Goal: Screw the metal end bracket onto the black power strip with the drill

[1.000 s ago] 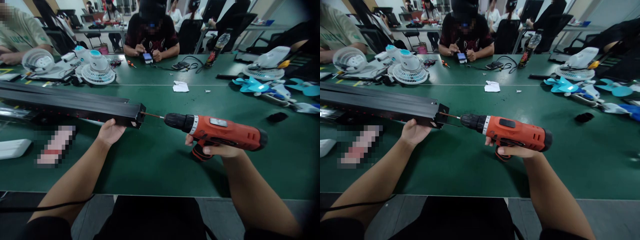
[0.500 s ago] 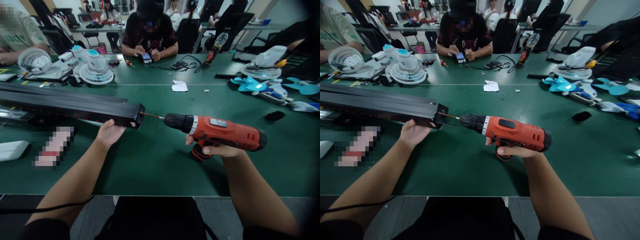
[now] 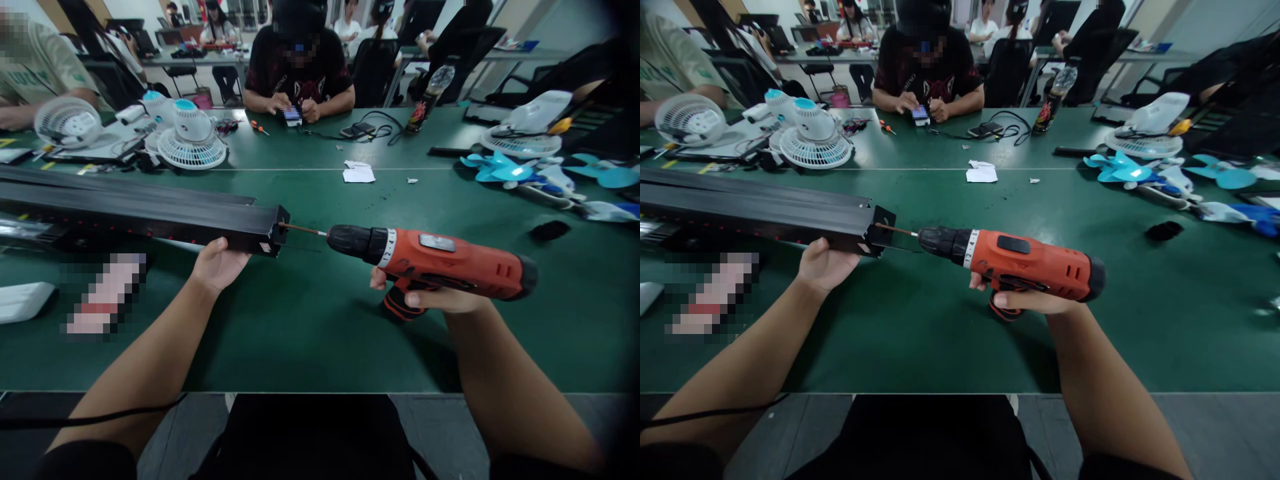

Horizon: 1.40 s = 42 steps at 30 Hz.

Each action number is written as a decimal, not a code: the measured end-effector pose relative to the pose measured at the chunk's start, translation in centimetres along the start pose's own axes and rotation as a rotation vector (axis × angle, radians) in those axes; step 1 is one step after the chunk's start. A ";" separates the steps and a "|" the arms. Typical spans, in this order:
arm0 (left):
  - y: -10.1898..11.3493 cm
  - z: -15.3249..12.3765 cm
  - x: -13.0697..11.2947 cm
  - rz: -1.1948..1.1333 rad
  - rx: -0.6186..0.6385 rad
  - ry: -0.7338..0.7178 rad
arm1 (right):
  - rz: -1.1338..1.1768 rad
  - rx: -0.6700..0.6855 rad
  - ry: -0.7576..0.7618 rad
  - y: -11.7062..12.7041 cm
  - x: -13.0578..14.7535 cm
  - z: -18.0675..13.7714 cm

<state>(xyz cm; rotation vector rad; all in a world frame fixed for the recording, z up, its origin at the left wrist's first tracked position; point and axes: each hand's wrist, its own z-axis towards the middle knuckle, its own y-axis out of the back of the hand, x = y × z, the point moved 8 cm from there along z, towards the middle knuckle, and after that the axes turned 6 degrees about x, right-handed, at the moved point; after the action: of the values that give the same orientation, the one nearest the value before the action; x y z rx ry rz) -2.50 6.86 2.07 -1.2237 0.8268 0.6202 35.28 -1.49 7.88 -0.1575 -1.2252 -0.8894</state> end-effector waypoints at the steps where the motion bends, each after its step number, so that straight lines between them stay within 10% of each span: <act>1: 0.0 0.0 0.0 -0.006 0.006 -0.001 | 0.000 0.002 0.002 0.0 0.0 0.0; 42: 0.1 0.0 -0.1 0.019 0.012 -0.006 | 0.038 -0.002 -0.035 0.0 -0.7 -0.4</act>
<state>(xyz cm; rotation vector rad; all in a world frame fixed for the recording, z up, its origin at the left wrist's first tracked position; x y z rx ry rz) -2.58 6.87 2.08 -1.2036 0.8365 0.6333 35.54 -1.39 7.17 -0.1981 -1.2503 -0.8581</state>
